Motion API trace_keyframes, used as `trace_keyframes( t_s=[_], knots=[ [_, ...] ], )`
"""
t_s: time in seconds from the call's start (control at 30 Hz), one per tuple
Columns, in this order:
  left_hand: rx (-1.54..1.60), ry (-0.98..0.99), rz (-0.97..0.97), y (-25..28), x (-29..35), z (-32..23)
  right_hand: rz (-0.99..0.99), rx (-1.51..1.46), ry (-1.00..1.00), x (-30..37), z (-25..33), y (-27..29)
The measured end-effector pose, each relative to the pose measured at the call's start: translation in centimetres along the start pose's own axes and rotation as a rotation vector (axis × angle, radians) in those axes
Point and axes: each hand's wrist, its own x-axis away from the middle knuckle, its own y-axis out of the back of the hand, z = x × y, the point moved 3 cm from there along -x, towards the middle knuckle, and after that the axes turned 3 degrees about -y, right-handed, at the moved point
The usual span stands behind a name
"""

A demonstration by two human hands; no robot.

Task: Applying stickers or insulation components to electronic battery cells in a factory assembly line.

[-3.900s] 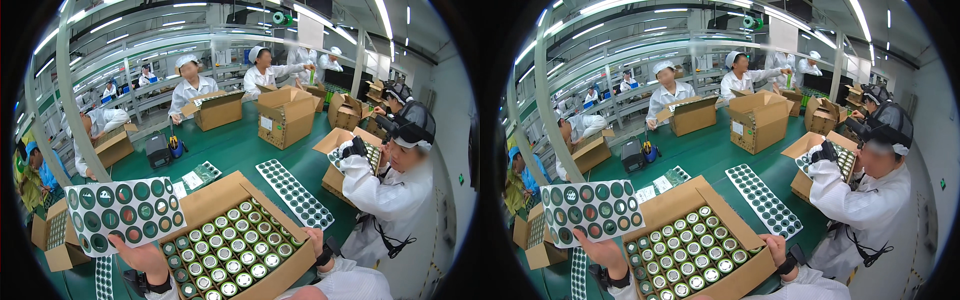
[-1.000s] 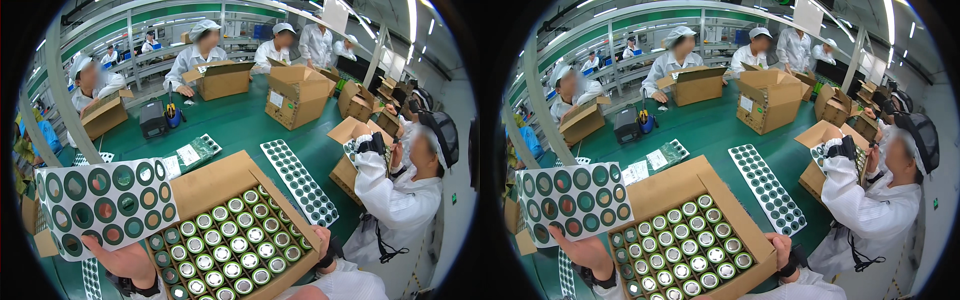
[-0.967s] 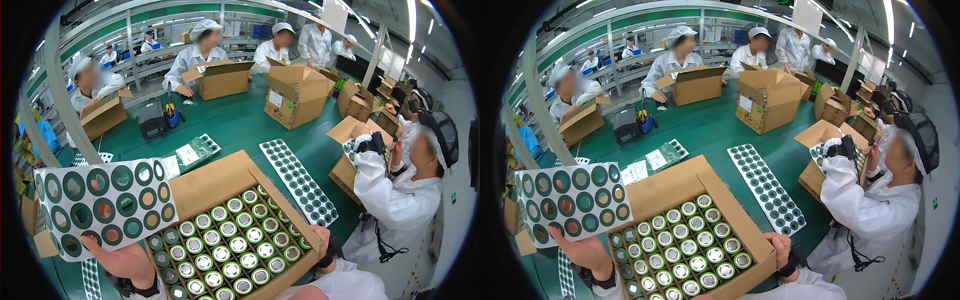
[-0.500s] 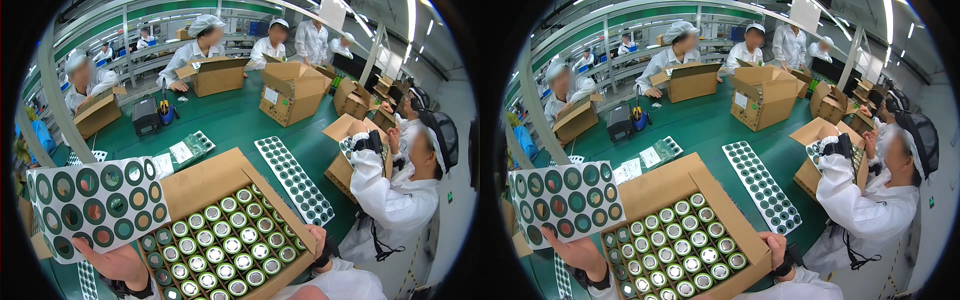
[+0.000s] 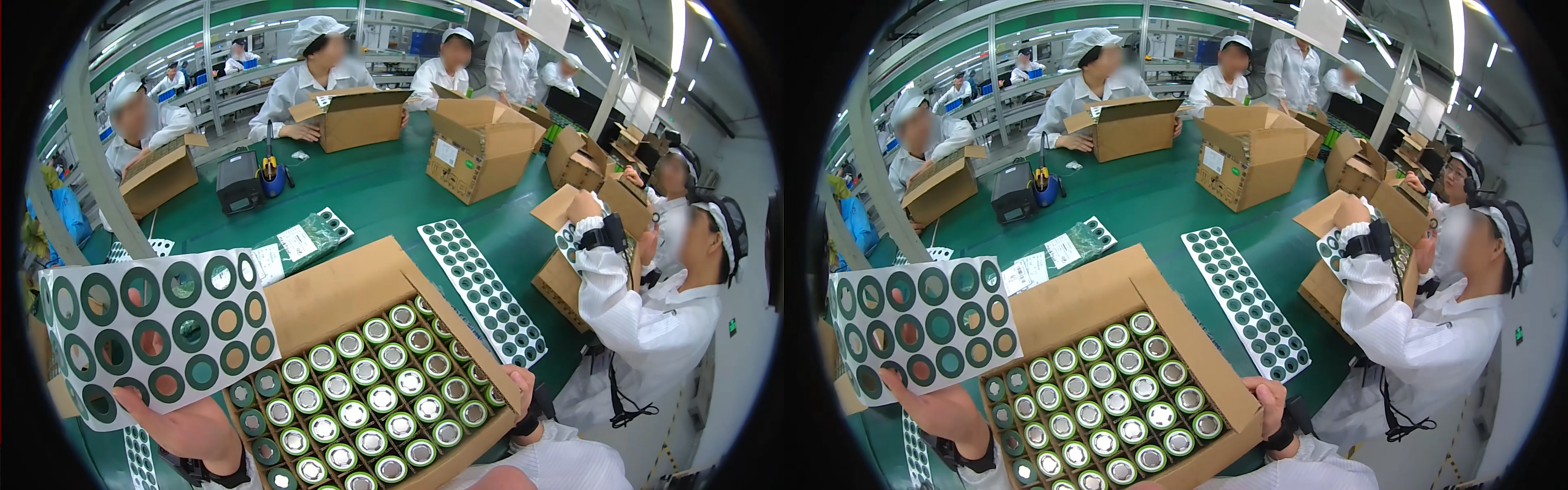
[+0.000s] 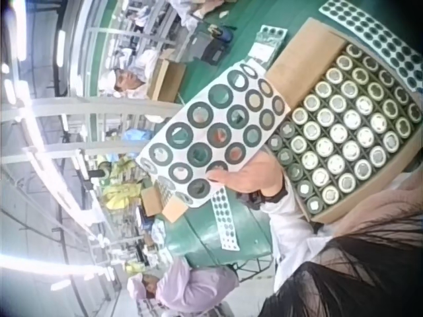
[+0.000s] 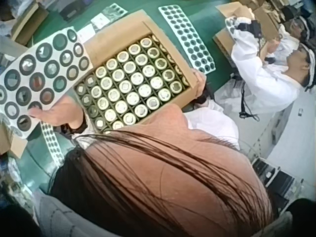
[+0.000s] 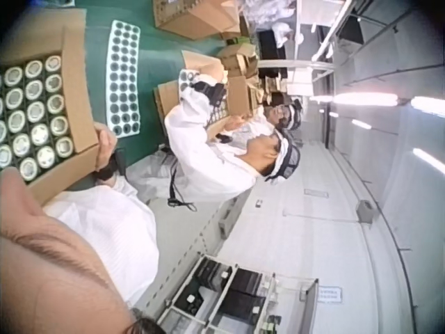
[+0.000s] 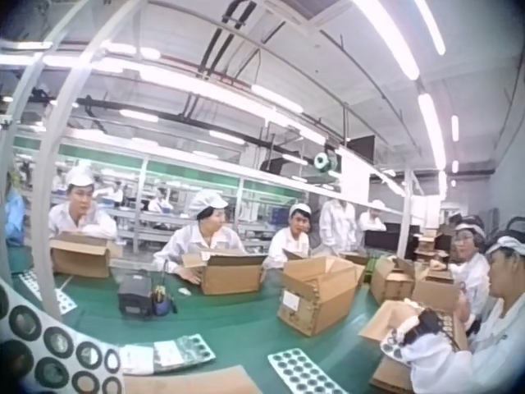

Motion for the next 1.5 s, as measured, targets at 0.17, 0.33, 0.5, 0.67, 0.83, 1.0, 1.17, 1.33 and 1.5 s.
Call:
trace_keyframes(
  t_s=[0.17, 0.33, 0.5, 0.67, 0.83, 1.0, 1.17, 1.33, 1.5],
  knots=[
    [0.467, 0.581, -0.222, -0.7, -0.9, 0.4, 0.008, 0.011, -0.03, -0.3, 0.4, -0.3],
    [0.358, 0.228, -0.002, 1.7, -0.2, 3.6, 0.064, -0.087, -0.039, -0.2, 0.5, -0.4],
    [0.489, 0.361, -0.147, 1.0, -0.4, 3.2, 0.094, -0.086, -0.043, -0.2, 0.1, -0.2],
    [0.544, 0.45, -0.214, -0.4, -1.0, 0.7, 0.094, -0.106, -0.035, -0.1, 0.2, -0.2],
    [0.703, 0.469, -0.227, 0.7, -0.8, 2.1, 0.109, -0.116, -0.021, -0.3, 0.1, -0.2],
    [0.526, 0.521, -0.198, -0.4, -1.4, -0.2, 0.097, -0.116, -0.04, -0.2, 0.3, -0.2],
    [0.89, 0.769, -0.27, -2.4, -1.5, -1.6, 0.059, -0.168, -0.114, -1.3, -0.5, -0.9],
    [0.573, 0.491, -0.119, 0.3, 0.0, 2.9, 0.023, -0.595, -0.498, -2.3, -2.5, -1.0],
    [0.673, 0.593, -0.212, -2.1, -0.8, -1.6, 0.098, -0.74, -0.42, -3.6, -2.9, -0.7]
  ],
)
